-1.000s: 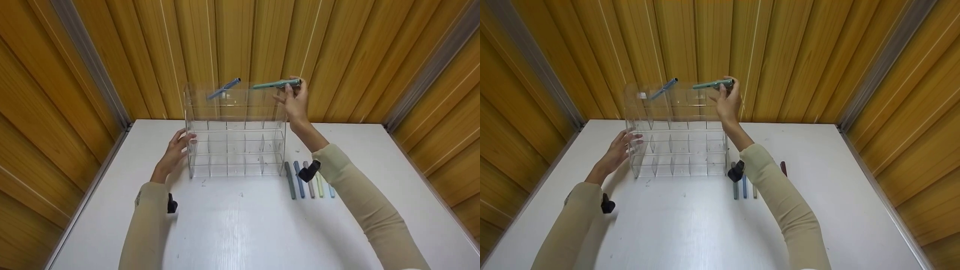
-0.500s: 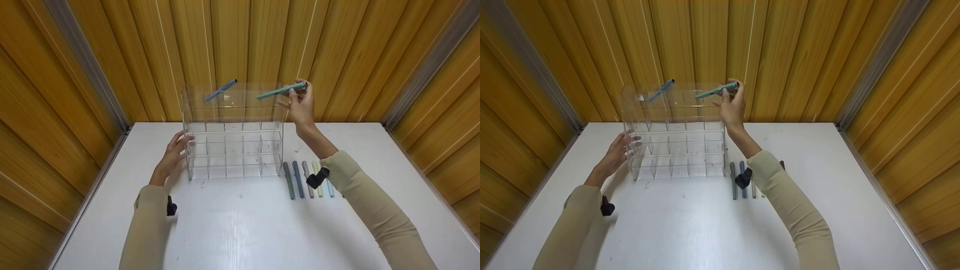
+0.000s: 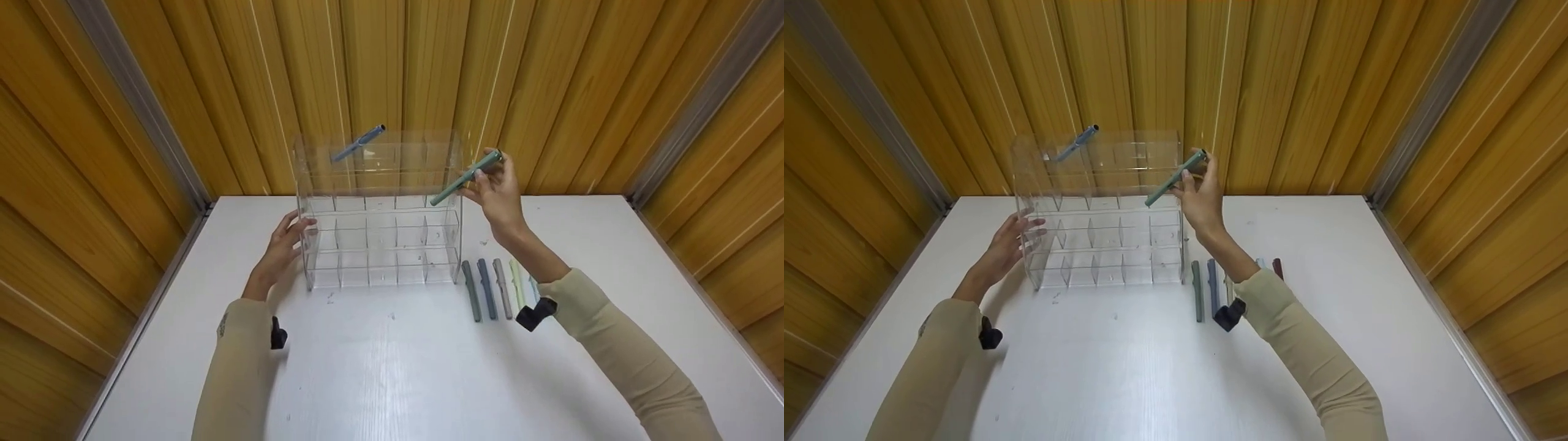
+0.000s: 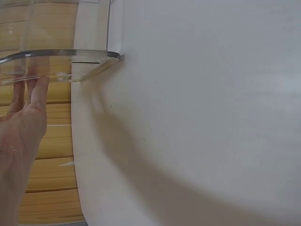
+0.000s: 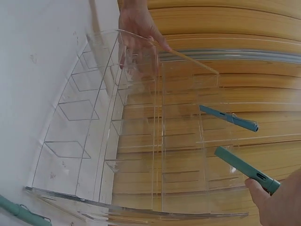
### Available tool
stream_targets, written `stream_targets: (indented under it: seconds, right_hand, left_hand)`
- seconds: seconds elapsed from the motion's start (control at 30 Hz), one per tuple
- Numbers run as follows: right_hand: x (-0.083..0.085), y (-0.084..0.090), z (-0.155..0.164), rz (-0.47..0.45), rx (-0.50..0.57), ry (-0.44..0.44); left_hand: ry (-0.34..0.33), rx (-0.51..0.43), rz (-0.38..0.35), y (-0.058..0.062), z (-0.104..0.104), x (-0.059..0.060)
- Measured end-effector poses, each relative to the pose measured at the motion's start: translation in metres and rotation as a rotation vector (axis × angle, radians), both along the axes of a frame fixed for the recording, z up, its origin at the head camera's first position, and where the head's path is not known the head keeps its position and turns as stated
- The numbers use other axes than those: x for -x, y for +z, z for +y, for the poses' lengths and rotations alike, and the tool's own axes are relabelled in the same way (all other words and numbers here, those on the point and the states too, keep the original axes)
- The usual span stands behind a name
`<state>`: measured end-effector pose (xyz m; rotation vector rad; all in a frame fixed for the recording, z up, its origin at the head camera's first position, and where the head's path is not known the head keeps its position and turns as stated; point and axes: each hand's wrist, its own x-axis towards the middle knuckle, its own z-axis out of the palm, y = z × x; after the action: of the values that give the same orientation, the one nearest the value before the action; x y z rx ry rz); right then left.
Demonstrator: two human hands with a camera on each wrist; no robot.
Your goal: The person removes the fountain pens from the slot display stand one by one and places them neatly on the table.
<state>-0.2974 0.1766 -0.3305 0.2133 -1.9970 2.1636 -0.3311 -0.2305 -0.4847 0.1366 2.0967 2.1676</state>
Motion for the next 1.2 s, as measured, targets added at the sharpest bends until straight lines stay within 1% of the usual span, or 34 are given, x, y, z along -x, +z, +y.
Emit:
stream_targets:
  seconds: [0.07,0.3,0.43,0.53,0.67,0.77,0.9,1.03,1.1,1.13,1.2]
  right_hand:
    - [-0.003,-0.001,0.005,-0.014,-0.004,0.005]
    - [-0.008,-0.004,0.017,-0.039,-0.004,0.015]
    - [-0.009,-0.005,0.024,-0.043,-0.027,0.011]
    - [-0.010,-0.006,0.029,-0.045,-0.043,0.004]
    - [-0.011,-0.009,0.035,-0.052,-0.072,0.004]
    - [-0.011,-0.011,0.040,-0.074,-0.101,0.006]
    - [-0.012,-0.016,0.046,-0.112,-0.114,0.001]
    - [-0.013,-0.022,0.053,-0.129,-0.112,0.001]
    - [-0.014,-0.026,0.056,-0.135,-0.111,0.006]
    - [-0.014,-0.028,0.058,-0.139,-0.112,0.007]
    - [-0.015,-0.032,0.063,-0.149,-0.113,0.011]
  left_hand:
    - [-0.003,0.009,-0.004,0.000,0.000,0.000]
    - [0.013,-0.016,0.004,0.003,-0.001,-0.001]
    - [0.030,-0.005,-0.015,0.004,-0.003,-0.002]
    - [0.025,-0.007,-0.013,0.004,-0.003,-0.002]
    - [0.018,-0.023,-0.007,0.003,-0.003,-0.003]
    - [0.024,-0.021,-0.010,0.001,-0.002,-0.004]
    - [0.022,-0.015,-0.008,-0.001,-0.001,-0.004]
    - [0.010,-0.020,-0.025,0.011,0.003,-0.011]
    - [0.010,-0.022,-0.038,0.015,0.005,-0.012]
    - [0.012,-0.023,-0.046,0.016,0.005,-0.013]
    - [0.017,-0.021,-0.050,0.012,0.005,-0.010]
